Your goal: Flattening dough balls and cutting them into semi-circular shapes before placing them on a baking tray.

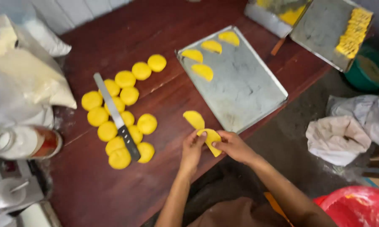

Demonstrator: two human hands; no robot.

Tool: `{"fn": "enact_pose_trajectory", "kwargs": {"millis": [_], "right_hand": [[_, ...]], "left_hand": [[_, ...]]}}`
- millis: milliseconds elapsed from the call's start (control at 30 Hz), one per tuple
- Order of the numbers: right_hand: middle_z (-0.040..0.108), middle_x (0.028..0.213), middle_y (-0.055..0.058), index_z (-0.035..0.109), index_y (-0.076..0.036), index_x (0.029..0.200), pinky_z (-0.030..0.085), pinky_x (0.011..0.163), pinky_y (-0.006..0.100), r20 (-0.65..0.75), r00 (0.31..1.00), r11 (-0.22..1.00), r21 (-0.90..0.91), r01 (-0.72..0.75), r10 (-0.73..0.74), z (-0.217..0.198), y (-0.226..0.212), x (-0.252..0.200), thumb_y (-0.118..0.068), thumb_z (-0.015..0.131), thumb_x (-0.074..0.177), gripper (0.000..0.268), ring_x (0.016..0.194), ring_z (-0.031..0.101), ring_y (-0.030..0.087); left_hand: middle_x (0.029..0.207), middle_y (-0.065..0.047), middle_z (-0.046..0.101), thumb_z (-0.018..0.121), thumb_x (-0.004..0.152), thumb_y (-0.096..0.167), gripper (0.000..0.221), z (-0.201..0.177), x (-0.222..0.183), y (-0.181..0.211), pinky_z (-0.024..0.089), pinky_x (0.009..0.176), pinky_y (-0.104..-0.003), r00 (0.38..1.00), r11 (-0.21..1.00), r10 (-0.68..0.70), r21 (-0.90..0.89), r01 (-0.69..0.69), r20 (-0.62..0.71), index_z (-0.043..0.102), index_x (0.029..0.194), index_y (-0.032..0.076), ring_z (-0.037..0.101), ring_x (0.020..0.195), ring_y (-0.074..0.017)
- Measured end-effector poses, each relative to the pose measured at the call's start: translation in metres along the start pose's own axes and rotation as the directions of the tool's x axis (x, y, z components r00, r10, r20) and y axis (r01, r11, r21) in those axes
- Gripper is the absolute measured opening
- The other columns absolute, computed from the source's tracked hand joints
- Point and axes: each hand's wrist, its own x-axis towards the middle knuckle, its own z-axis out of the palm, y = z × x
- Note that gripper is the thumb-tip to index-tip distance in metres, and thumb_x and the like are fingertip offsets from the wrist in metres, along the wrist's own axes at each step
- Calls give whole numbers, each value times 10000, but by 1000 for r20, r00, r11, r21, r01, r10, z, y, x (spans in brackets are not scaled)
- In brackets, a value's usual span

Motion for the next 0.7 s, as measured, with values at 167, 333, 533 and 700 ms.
{"fn": "enact_pose_trajectory", "kwargs": {"millis": [167, 333, 533, 700], "right_hand": [[718, 841, 155, 710, -12, 1193, 538, 498, 282, -29, 999, 995, 97, 27, -25, -40, 23, 36, -82, 728, 875, 327, 576, 652, 201], [738, 831, 170, 738, -17, 1139, 576, 529, 294, -8, 997, 977, 201, 73, -73, -95, 40, 82, -89, 757, 871, 278, 574, 660, 208], [745, 863, 129, 765, -45, 1112, 558, 500, 278, -172, 981, 981, 157, 113, -85, -173, 31, 157, -153, 761, 891, 247, 624, 704, 192], [756, 910, 120, 764, -83, 1082, 622, 614, 323, -239, 957, 982, 55, 182, -164, -211, 16, 231, -188, 796, 880, 230, 789, 730, 228]], "left_hand": [[1100, -217, 709, 776, 923, 223, 465, 35, 35, -14, 650, 794, -405, 995, 995, 85, -44, -87, -54, 678, 1319, 1, 758, 907, -295], [1064, -177, 701, 731, 952, 189, 367, 95, 66, -7, 651, 787, -379, 989, 995, 70, -62, -78, -128, 722, 1271, 7, 724, 894, -239], [983, -101, 644, 757, 921, 216, 407, 167, 167, 3, 646, 746, -347, 987, 978, 129, 177, -111, -95, 712, 1283, 35, 726, 853, -225], [937, -71, 576, 720, 912, 94, 436, 225, 213, 53, 656, 722, -308, 980, 988, 150, 50, -145, -129, 650, 1330, -10, 730, 805, -210]]}}
